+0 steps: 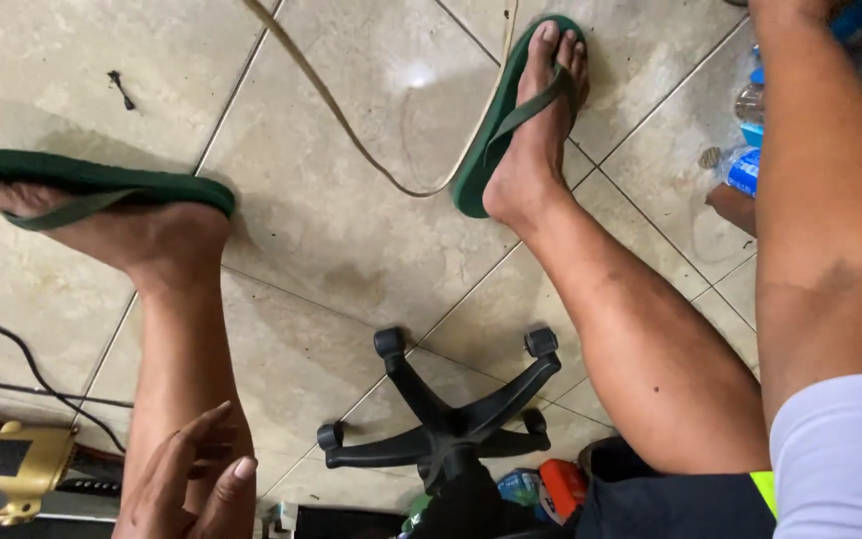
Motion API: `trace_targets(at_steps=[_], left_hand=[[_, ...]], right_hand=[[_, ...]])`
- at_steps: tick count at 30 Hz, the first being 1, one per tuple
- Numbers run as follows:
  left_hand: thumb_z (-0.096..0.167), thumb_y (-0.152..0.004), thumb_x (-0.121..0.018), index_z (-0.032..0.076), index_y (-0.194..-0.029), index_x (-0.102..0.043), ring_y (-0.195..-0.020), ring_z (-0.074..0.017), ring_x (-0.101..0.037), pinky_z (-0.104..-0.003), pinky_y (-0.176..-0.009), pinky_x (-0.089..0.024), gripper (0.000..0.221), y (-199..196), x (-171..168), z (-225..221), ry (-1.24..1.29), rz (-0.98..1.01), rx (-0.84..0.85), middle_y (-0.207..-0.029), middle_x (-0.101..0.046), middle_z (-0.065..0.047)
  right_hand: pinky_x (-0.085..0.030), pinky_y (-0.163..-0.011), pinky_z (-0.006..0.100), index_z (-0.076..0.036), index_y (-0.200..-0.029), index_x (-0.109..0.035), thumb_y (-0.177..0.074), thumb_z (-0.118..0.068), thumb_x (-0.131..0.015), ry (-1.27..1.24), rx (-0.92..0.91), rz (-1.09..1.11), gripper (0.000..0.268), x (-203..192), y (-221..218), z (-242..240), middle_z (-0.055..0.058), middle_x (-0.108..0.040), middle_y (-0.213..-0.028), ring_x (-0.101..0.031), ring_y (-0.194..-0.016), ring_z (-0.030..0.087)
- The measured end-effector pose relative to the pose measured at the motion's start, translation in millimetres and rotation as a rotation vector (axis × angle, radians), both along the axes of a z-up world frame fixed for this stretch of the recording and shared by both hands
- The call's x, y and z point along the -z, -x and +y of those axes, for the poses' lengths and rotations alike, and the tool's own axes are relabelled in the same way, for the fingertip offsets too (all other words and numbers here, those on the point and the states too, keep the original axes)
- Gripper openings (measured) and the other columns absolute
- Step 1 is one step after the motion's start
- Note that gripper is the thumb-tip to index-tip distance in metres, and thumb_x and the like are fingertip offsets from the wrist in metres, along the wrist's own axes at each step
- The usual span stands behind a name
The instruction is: Disassembling a fan motor assembly using pliers and a screwdriver on a repair bench.
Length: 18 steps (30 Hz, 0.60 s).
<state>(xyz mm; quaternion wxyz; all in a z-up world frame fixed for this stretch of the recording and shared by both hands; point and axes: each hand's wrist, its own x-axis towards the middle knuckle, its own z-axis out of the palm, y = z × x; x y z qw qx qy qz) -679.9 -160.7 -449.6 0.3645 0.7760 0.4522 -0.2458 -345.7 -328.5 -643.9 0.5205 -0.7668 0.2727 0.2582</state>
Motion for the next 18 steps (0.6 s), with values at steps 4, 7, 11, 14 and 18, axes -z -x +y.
trace_targets(at_steps=[4,7,11,14,18], left_hand=[[0.030,-0.082,-0.069,0.018,-0.129,-0.071,-0.090,-0.0133,-0.075,-0.028,-0.083,-0.056,0.049,14,7,1,0.081,0.085,0.019,-0.109,-0.079,0.001],[0.033,-0.080,-0.072,0.021,-0.133,-0.068,-0.096,-0.0122,-0.076,-0.029,-0.088,-0.056,0.054,5,0,1,0.134,0.144,0.036,-0.113,-0.079,0.002],[0.039,-0.083,-0.075,0.016,-0.135,-0.062,-0.107,-0.0177,-0.076,-0.036,-0.094,-0.056,0.058,-18,-19,6,0.240,-0.007,0.081,-0.124,-0.072,-0.008],[0.035,-0.090,-0.071,0.008,-0.130,-0.063,-0.099,-0.0205,-0.076,-0.035,-0.090,-0.057,0.049,-36,-37,0,0.208,-0.330,0.095,-0.116,-0.074,-0.011],[0.032,-0.093,-0.072,0.008,-0.123,-0.066,-0.100,-0.0221,-0.071,-0.035,-0.092,-0.054,0.039,-67,-76,-8,0.082,-0.557,0.091,-0.110,-0.071,-0.009]], right_hand=[[0.003,-0.130,0.040,-0.016,-0.163,-0.008,-0.085,-0.069,-0.038,0.008,0.001,-0.005,0.098,1,4,-2,-0.002,0.009,-0.173,0.013,-0.159,0.012],[0.000,-0.131,0.040,-0.016,-0.163,-0.010,-0.088,-0.066,-0.040,-0.034,0.020,-0.048,0.095,-1,10,-2,-0.001,0.007,-0.173,0.009,-0.160,0.014],[-0.004,-0.130,0.037,-0.010,-0.162,-0.021,-0.091,-0.060,-0.044,-0.042,0.109,-0.121,0.090,-29,15,16,0.004,-0.004,-0.173,0.000,-0.159,0.016],[-0.052,-0.072,0.028,-0.016,-0.092,-0.062,-0.104,-0.008,-0.056,-0.564,-0.012,0.202,0.016,-48,-124,-124,-0.003,-0.069,-0.088,-0.068,-0.086,0.011],[-0.053,-0.082,0.030,-0.004,-0.092,-0.066,-0.100,-0.022,-0.065,-0.770,-0.727,0.175,0.020,-161,-41,-69,0.011,-0.070,-0.085,-0.067,-0.083,0.019]])
